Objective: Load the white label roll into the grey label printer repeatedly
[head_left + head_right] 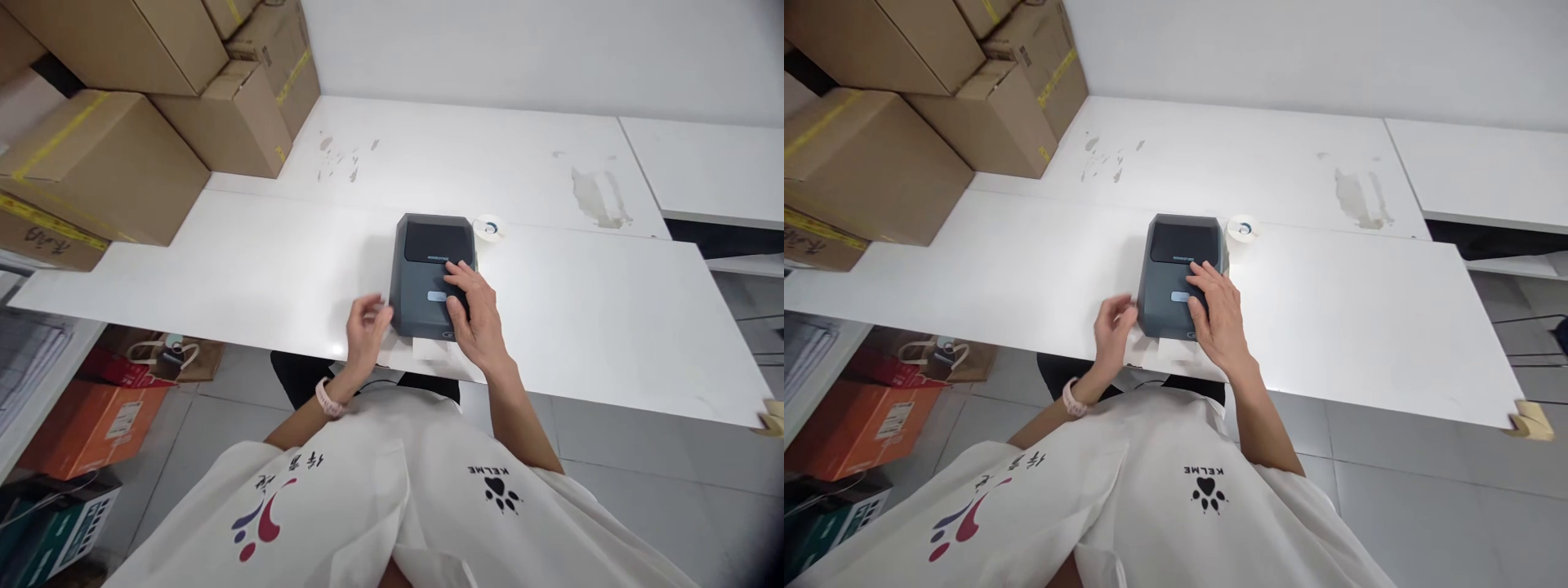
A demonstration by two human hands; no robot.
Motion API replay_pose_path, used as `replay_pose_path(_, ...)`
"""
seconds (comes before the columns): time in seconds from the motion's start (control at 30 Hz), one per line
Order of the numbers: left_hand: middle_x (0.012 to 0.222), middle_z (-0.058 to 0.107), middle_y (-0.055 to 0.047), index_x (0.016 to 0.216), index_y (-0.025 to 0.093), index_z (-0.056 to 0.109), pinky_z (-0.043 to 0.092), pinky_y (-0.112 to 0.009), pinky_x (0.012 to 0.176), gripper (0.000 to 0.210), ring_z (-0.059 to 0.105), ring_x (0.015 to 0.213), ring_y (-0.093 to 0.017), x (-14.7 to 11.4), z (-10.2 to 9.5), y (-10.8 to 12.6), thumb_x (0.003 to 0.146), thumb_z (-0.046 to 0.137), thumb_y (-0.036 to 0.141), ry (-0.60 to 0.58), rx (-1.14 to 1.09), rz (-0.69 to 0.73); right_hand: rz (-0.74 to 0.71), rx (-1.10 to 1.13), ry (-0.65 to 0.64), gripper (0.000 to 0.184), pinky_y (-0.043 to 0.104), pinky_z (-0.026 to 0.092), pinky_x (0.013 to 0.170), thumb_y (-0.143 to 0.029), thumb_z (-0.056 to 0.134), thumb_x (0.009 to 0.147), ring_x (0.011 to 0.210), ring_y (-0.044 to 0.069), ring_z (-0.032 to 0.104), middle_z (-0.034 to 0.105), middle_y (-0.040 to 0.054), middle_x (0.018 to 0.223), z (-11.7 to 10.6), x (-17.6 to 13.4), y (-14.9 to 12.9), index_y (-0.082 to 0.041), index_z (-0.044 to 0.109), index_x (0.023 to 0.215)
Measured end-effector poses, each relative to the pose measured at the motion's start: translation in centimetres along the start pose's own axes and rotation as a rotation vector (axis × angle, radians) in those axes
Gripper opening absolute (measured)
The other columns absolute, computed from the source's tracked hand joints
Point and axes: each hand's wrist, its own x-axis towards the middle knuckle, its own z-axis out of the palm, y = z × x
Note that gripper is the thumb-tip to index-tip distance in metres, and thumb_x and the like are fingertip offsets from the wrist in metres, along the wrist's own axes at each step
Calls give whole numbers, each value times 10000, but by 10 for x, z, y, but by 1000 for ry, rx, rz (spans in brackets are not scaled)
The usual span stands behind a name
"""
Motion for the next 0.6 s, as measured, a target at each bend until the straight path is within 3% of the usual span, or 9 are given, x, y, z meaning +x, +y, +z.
replay_pose_path(0.03, 1007, 699, -71, 1028, 211, 653, 517, -303, 797, 395, 641, 899, -171, -12, -2, -5, 881, 545, 561, 66, 22, -23, 11, 5, 8, 309, 545, 327, 1175, -353, 363, 1041, 1463, 266, 397, 549, 78, 1477, 1, -1, -2, -271, 494, 1308)
replay_pose_path(0.07, 830, 680, -45, 865, 200, 663, 499, -284, 700, 403, 612, 752, -146, -22, -4, -9, 890, 515, 574, -9, 32, -65, 17, 8, 19, 300, 548, 324, 1175, -365, 363, 1040, 1468, 268, 387, 547, 81, 1477, 2, -2, -4, -269, 495, 1292)
replay_pose_path(0.17, 644, 632, -13, 646, 186, 627, 406, -260, 529, 449, 504, 529, -97, -37, -1, -9, 840, 580, 589, -477, -17, -240, 22, 15, 63, 302, 554, 321, 1172, -402, 352, 1039, 1472, 275, 379, 549, 89, 1470, 6, -3, -5, -265, 497, 1265)
replay_pose_path(0.23, 605, 629, -4, 620, 181, 617, 348, -252, 480, 430, 452, 462, -73, -35, 5, -2, 810, 629, 566, -648, -106, -355, 15, 28, 76, 322, 552, 324, 1170, -424, 340, 1038, 1468, 275, 383, 553, 89, 1463, 7, -4, -3, -268, 503, 1268)
replay_pose_path(0.33, 539, 588, 22, 639, 180, 623, 290, -241, 456, 373, 398, 424, -54, -29, 13, 8, 801, 664, 513, -651, -179, -419, -39, 40, 41, 354, 552, 311, 1180, -451, 325, 1037, 1471, 276, 379, 549, 76, 1467, 5, -5, 2, -276, 560, 1236)
replay_pose_path(0.47, 587, 639, -2, 640, 178, 629, 340, -239, 492, 358, 478, 469, -70, -26, 11, 9, 814, 660, 489, -663, -158, -378, -63, 10, 11, 371, 549, 291, 1192, -417, 316, 1044, 1463, 260, 392, 558, 42, 1466, 3, -7, 5, -287, 649, 1147)
replay_pose_path(0.53, 599, 653, -17, 645, 178, 654, 361, -251, 509, 390, 500, 480, -83, -24, 5, 6, 828, 637, 522, -706, -120, -363, -40, -47, 28, 331, 569, 213, 1221, -371, 351, 1043, 1447, 253, 417, 581, 19, 1447, 2, -6, 4, -298, 666, 1114)
replay_pose_path(0.6, 519, 587, -6, 582, 183, 641, 351, -265, 505, 468, 466, 457, -88, -22, -1, 1, 840, 604, 572, -652, -64, -319, -34, -114, 26, 269, 598, 122, 1234, -352, 413, 1029, 1438, 260, 428, 595, 6, 1436, 2, -5, 1, -306, 670, 1095)
